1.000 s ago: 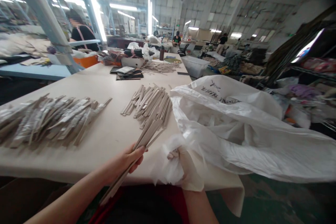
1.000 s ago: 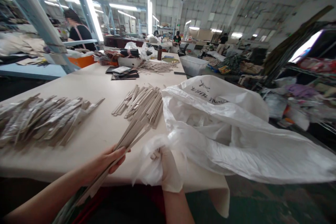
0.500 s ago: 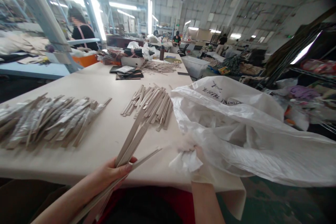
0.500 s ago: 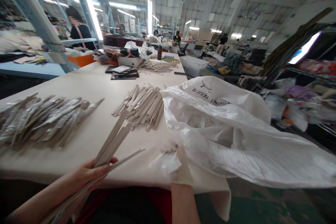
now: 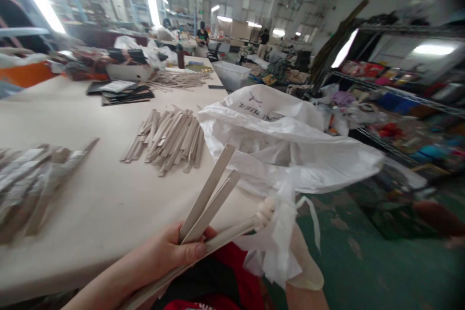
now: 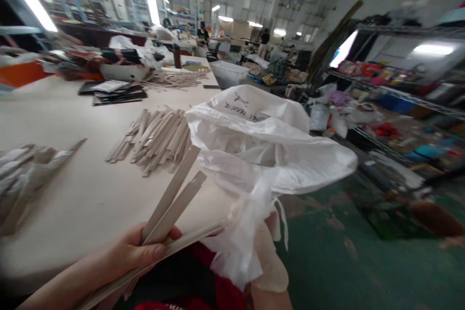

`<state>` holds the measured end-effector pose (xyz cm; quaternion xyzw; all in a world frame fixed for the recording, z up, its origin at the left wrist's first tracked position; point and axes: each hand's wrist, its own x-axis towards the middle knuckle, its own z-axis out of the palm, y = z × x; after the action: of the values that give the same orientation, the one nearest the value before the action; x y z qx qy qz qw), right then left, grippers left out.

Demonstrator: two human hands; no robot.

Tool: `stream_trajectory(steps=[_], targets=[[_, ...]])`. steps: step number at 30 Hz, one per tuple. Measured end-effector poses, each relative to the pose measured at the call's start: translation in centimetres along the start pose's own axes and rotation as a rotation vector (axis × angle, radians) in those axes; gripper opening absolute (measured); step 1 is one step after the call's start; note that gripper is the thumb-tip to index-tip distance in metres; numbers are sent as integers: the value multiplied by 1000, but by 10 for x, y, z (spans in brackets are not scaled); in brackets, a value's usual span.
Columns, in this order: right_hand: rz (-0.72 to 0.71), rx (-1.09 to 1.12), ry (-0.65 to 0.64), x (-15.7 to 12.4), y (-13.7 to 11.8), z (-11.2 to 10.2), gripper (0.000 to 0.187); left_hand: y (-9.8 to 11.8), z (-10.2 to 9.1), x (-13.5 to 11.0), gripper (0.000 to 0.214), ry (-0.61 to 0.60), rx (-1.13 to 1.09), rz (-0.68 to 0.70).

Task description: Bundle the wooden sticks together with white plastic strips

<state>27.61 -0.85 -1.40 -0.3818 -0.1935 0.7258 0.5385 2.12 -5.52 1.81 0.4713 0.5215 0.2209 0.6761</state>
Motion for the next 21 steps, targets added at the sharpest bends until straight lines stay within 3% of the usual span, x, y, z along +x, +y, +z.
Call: stream_trajectory(steps=[3, 6, 9, 10, 16, 21], targets=[[-242, 369, 110, -20, -14, -76, 34, -2, 26, 35, 53, -103, 78, 31], [-181, 415, 217, -33, 20, -116, 31, -11, 45, 67, 54, -144, 172, 33], [12, 536, 150, -27, 59, -111, 23, -12, 53, 82, 50, -174, 265, 15], [16, 541, 139, -24, 64, -105, 23, -10, 54, 83, 49, -184, 285, -1], [11, 474, 235, -14, 55, -95, 27, 19, 66, 74, 40, -203, 334, -75], [47, 447, 271, -16, 59, -95, 30, 23, 76, 79, 30, -191, 395, -90]])
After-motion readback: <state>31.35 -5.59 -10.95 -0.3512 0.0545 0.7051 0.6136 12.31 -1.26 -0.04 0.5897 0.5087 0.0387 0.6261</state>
